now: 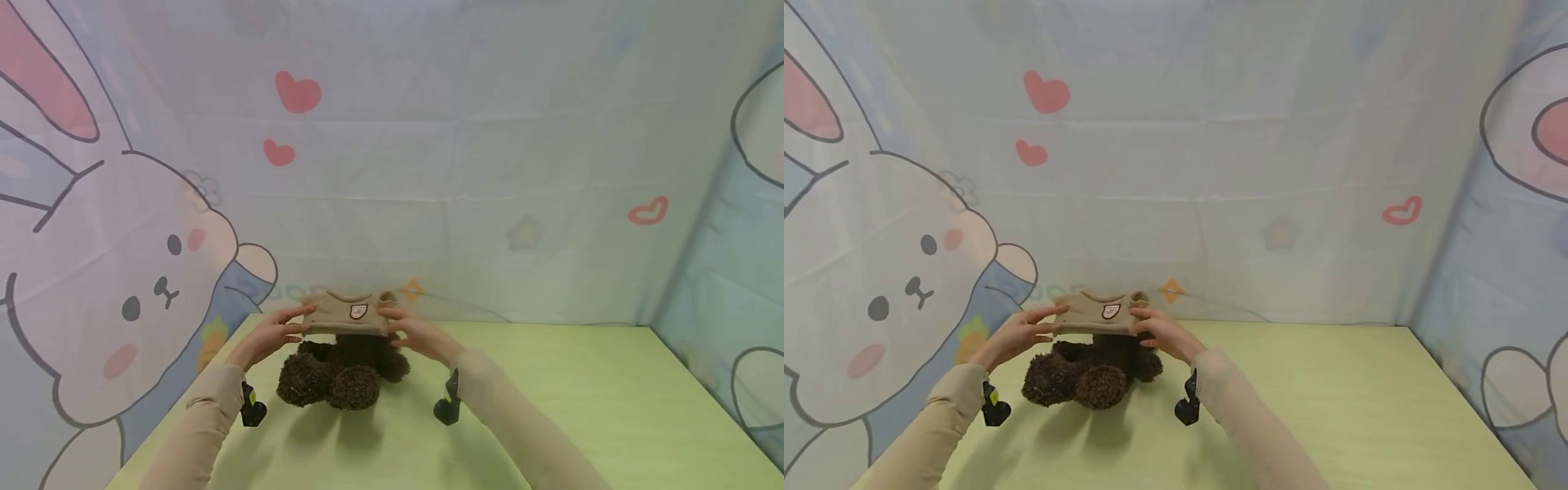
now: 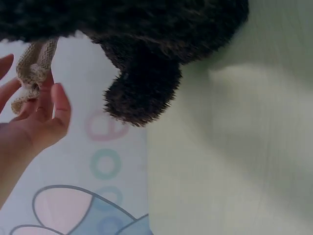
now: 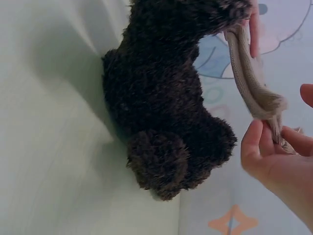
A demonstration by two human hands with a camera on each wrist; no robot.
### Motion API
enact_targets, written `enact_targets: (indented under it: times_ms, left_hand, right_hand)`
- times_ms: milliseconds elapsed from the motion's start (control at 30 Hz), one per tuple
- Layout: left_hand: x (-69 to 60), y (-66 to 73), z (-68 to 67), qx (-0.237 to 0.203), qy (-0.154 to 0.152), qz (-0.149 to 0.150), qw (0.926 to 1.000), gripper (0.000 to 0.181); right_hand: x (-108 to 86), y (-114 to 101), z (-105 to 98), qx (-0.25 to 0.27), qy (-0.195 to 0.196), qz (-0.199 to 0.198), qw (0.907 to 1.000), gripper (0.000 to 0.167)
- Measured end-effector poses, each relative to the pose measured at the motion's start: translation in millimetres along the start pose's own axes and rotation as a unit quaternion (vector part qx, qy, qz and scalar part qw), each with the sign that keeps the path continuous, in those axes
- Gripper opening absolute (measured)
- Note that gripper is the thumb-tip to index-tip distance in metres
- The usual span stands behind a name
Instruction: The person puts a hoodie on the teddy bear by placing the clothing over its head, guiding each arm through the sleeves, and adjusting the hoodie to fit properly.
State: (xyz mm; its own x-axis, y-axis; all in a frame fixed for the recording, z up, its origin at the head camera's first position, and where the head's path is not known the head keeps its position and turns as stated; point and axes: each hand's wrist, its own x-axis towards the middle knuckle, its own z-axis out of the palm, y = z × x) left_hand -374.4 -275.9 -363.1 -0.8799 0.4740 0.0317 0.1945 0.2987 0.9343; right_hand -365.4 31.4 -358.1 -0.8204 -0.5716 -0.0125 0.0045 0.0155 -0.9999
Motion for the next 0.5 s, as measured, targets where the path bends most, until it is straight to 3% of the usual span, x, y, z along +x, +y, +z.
enact_targets:
  times_ms: [233,500]
  left_hand:
    - [-0.7,-9.6,4.1,0.035,-0.066,-0.045,0.9962,0.057]
    - [1.0,-20.5,9.2,0.066,-0.064,-0.075,0.993,0.057]
  right_hand:
    - [0.0,12,0,-0.022,-0.009,0.002,0.9997,0.059]
    - [-0.4,27,2,-0.078,-0.003,0.032,0.9964,0.068]
